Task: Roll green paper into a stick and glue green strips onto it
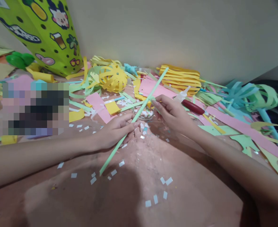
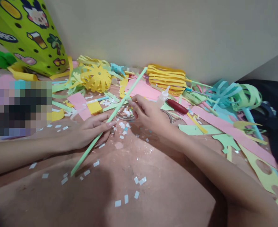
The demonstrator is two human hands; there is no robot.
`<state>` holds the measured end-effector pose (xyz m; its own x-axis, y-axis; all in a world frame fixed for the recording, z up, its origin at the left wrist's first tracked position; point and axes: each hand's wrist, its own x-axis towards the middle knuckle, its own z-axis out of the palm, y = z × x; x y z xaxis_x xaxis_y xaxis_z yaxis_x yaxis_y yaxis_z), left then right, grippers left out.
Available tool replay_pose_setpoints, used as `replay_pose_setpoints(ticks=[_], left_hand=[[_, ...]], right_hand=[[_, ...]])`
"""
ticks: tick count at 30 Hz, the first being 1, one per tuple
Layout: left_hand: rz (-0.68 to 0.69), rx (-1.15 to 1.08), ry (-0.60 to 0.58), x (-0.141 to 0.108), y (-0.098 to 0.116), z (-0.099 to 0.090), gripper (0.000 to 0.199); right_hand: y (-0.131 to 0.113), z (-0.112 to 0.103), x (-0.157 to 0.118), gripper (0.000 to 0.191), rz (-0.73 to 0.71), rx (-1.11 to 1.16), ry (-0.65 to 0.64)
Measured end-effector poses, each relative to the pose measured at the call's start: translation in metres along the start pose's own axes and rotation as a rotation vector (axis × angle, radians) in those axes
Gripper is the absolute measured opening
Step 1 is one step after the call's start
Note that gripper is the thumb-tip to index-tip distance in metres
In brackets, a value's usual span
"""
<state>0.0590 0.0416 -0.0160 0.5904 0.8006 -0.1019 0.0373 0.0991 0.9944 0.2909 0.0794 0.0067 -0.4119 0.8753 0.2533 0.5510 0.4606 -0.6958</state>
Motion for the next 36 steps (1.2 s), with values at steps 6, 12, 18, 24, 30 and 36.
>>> replay_pose_setpoints(ticks=[6,12,18,24,30,36], left_hand=[[0.02,-0.019,0.005,0.001,-0.002,0.001,0.027],[0.026,-0.05,0.084,0.001,-0.004,-0.004,0.02],[-0.012,-0.021,0.057,0.001,-0.004,-0.003,0.02],[-0.014,0.06,0.017,-0.001,0.002,0.001,0.028],[-0.006,0.076,0.017,0.0,0.0,0.0,0.03],[0.015,0.12,0.02,0.0,-0.003,0.001,0.02]], right_hand=[[-0.005,0.001,0.0,0.036,0.153,0.343,-0.09],[-0.004,-0.001,0.005,0.022,0.215,0.78,-0.141],[-0.008,-0.007,0.006,0.03,0.129,0.453,-0.127],[-0.011,-0.003,0.002,0.039,-0.011,0.057,-0.067],[-0.009,0.001,0.0,0.036,-0.052,-0.036,0.006],[-0.011,-0.002,-0.002,0.028,-0.161,-0.175,0.009]])
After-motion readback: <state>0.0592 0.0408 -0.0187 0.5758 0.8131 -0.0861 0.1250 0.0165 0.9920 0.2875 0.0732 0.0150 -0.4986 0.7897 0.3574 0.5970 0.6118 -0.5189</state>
